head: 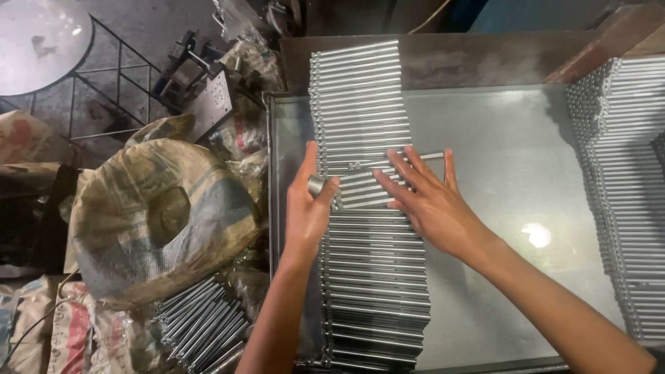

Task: Organizing and aligning metal rods into neat rows within a metal tray on a fabrication floor.

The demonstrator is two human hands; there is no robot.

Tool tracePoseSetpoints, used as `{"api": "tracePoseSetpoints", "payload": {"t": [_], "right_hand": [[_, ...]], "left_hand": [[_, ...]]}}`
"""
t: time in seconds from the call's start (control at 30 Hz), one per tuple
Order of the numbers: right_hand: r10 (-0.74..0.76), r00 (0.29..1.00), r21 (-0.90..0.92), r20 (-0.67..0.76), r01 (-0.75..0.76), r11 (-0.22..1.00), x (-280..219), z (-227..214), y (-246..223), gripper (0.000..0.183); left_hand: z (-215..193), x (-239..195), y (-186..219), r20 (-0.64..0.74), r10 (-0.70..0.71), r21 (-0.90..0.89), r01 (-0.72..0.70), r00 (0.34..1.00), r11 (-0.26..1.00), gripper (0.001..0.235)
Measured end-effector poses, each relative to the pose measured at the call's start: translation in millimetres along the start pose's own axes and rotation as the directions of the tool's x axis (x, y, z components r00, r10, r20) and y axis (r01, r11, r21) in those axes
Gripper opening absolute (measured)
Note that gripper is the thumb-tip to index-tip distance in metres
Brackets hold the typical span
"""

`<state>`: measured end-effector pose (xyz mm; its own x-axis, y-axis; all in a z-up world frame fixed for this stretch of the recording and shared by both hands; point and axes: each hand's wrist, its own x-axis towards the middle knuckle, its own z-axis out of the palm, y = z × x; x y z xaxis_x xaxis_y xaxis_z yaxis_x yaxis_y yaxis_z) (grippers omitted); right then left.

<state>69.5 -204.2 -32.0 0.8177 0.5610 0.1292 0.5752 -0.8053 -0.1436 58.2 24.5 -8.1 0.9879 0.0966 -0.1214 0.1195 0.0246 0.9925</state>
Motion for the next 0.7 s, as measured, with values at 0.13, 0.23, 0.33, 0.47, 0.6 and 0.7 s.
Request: {"api": "tracePoseSetpoints", "payload": {"t": [0.13, 0.23, 0.33, 0.47, 0.6, 0.7], "right_hand": [[-0.046, 0.995, 0.007, -0.092, 0.047, 0.999, 42.8, 6.3, 26.1, 0.048], [-0.035, 0.990, 0.036, -0.139, 0.040, 0.999, 76.2, 11.4, 41.7, 0.052], [0.026, 0.990, 0.048, -0.141, -0.019, 0.999, 102.2, 7.9, 46.5, 0.050], [0.047, 0.989, -0.003, -0.141, -0.048, 0.999, 117.3, 2.8, 51.9, 0.050], [0.229, 0.967, 0.235, -0.116, -0.197, 0.952, 117.2, -9.7, 54.4, 0.076], [0.486, 0.867, 0.659, -0.109, -0.303, 0.688, 112.7, -10.1, 54.2, 0.107]], "left_hand": [[9.2, 31.5, 9.0, -0.066, 0.074, 0.066, -0.070, 0.995, 0.995, 0.068], [8.4, 70.7, -2.2, -0.134, 0.132, 0.097, -0.119, 0.982, 0.988, 0.064], [7.7, 100.3, 3.3, -0.110, 0.175, 0.056, -0.169, 0.978, 0.984, 0.065], [0.4, 144.2, -22.0, -0.100, 0.142, 0.001, -0.142, 0.985, 0.990, 0.066], [-1.1, 158.3, -28.0, -0.034, 0.101, -0.109, -0.104, 0.994, 0.989, 0.069], [0.8, 158.9, -24.8, -0.040, 0.064, -0.049, -0.066, 0.997, 0.997, 0.068]]}}
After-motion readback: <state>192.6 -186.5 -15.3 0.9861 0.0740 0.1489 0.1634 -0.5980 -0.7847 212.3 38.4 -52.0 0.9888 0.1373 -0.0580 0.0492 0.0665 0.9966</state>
